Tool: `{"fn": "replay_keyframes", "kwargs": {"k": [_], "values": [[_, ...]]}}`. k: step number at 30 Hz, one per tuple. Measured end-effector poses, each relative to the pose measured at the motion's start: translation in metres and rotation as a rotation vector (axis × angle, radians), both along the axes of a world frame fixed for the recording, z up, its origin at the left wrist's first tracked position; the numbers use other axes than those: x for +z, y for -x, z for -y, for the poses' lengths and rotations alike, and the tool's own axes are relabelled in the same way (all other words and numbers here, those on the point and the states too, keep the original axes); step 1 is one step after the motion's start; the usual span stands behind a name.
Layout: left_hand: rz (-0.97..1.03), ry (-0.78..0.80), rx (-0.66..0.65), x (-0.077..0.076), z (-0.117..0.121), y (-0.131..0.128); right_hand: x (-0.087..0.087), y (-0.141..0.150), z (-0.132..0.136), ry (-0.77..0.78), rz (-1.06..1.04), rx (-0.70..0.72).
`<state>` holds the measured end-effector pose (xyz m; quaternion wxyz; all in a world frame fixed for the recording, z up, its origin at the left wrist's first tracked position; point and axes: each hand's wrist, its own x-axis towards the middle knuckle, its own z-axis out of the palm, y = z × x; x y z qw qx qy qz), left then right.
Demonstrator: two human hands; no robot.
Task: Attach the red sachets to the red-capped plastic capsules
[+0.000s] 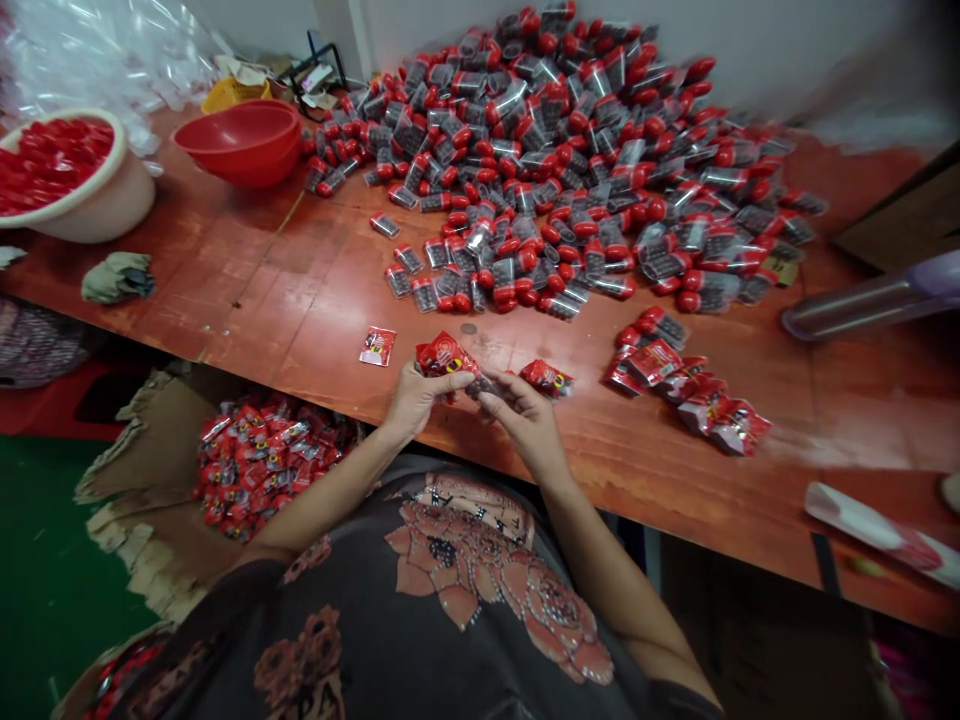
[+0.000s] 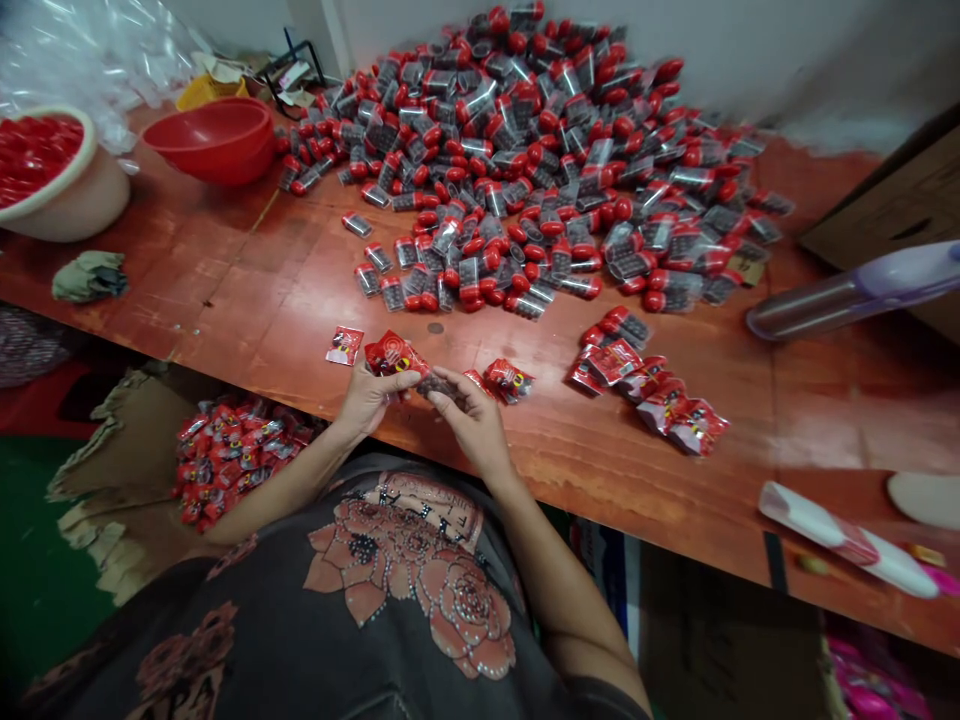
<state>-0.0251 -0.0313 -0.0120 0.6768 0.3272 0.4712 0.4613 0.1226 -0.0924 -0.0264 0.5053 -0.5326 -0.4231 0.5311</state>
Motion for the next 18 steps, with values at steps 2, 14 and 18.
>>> {"fn": "replay_keyframes", "kwargs": {"k": [2,14,18], "values": [[-0.006,-0.004,-0.03,0.001,-0.001,0.001,-0.003,0.003,0.002,-0.025,0.009,-0.014],[0.106,0.048,0.14,-0.001,0.01,-0.014,-0.008,0.015,0.01,-0.109,0.037,-0.146],[0.107,0.068,0.192,0.001,0.019,-0.021,-0.008,0.021,0.012,-0.104,-0.029,-0.229]]}}
